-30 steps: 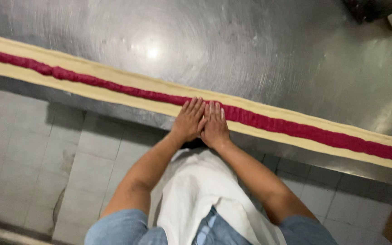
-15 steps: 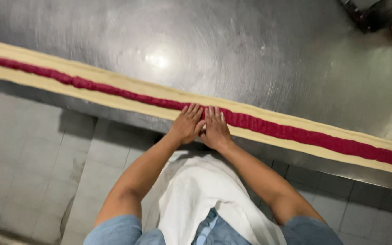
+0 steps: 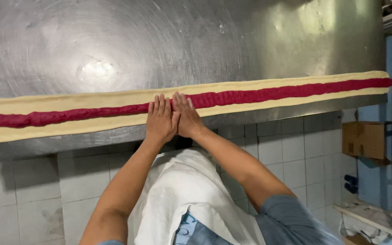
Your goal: The recorder prepares bread dough by cutting and rolling red-colored dough into long strips and placing them onto a larger sheet of dough.
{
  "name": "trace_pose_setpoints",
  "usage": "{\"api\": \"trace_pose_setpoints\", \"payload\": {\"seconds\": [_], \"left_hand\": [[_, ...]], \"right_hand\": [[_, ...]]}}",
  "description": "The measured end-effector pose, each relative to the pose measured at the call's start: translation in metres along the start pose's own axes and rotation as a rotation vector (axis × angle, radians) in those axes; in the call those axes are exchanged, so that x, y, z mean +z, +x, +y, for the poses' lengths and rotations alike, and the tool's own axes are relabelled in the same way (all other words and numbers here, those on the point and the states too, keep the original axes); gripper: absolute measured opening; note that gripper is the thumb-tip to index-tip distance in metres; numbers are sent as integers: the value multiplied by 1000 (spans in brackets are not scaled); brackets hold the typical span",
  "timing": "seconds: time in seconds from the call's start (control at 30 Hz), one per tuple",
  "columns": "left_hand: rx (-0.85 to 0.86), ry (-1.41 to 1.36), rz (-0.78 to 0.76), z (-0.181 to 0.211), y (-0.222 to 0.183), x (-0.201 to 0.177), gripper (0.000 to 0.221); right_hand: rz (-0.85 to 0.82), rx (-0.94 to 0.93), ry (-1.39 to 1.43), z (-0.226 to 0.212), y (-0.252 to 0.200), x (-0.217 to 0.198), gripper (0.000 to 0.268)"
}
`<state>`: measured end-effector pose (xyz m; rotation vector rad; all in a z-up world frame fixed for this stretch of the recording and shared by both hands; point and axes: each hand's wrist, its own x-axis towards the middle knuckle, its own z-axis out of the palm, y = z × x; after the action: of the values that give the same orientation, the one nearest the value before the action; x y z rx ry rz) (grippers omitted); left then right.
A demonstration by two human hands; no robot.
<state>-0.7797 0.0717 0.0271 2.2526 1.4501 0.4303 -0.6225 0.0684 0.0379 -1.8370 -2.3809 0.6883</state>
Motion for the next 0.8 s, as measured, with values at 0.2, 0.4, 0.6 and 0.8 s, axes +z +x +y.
{"api": "trace_pose_setpoints", "payload": {"seconds": [0.2,0.4,0.6,0.8], "left_hand": [[80,10,-57,-21,-20,-3,70],[73,40,38,-35,-16,-14,70],[29,-9,-32,-52,-28,1,72],[-87,87,-89,-56,-31,-28,73]], "right_hand": [[-86,52,-66,-18,2,-3,83],[-53,-19,-108,-34,19,16,79],[-151,24,-91,-47,24,14,89],[-29,-92,-70,-70,35,20,89]]}}
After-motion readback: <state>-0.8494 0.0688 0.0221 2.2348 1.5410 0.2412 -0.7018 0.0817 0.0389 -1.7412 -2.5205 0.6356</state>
